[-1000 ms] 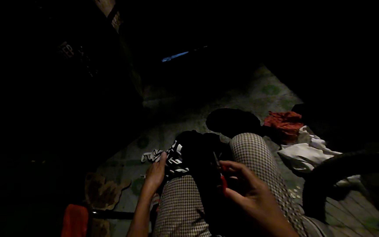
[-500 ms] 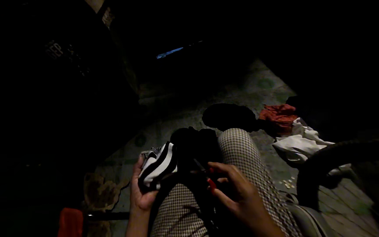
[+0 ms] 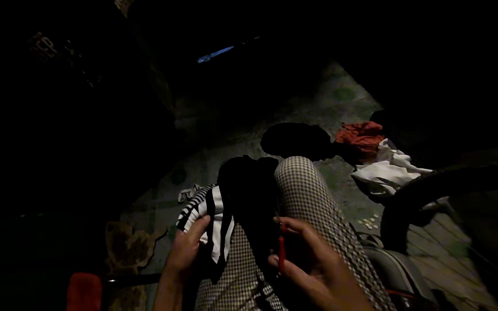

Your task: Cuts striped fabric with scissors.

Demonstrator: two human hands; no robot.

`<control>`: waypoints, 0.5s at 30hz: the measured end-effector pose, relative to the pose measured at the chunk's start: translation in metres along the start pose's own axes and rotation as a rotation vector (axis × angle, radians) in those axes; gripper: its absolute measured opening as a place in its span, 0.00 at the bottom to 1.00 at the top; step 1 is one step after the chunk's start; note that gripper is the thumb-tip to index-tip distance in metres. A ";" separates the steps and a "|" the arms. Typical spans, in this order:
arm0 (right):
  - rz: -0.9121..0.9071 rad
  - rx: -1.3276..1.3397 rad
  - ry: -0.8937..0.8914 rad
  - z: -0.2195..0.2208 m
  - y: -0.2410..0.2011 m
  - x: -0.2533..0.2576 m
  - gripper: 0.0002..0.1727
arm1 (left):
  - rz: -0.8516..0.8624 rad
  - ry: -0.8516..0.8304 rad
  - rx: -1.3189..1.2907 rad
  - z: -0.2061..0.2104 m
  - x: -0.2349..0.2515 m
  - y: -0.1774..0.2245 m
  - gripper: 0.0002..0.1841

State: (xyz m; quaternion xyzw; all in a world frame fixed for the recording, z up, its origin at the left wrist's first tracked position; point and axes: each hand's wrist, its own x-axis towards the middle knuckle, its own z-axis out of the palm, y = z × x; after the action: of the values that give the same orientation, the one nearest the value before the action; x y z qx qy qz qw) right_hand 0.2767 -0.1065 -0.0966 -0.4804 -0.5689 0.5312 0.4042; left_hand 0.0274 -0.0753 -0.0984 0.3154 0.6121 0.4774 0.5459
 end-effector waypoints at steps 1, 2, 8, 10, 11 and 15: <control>0.029 0.079 -0.042 0.001 -0.003 -0.001 0.33 | 0.042 0.031 0.023 0.002 0.003 0.003 0.11; 0.067 0.156 -0.092 0.002 -0.006 -0.002 0.33 | 0.033 0.070 -0.013 0.006 0.005 0.007 0.11; 0.207 0.277 -0.277 0.014 -0.006 -0.004 0.33 | -0.350 0.235 -0.418 0.033 0.008 0.013 0.09; 0.214 0.278 -0.298 0.017 -0.003 -0.006 0.33 | -0.397 0.177 -0.502 0.030 0.011 0.016 0.12; 0.221 0.291 -0.308 0.019 -0.002 -0.007 0.33 | -0.415 0.141 -0.532 0.029 0.013 0.016 0.14; 0.330 0.444 -0.365 0.028 -0.002 -0.012 0.31 | -0.355 -0.102 -0.520 0.023 0.019 0.011 0.20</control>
State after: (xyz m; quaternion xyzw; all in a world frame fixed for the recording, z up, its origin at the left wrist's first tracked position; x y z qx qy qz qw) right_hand 0.2521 -0.1243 -0.0967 -0.3631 -0.4167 0.7780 0.2988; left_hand 0.0437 -0.0483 -0.0937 0.0772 0.4869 0.4986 0.7130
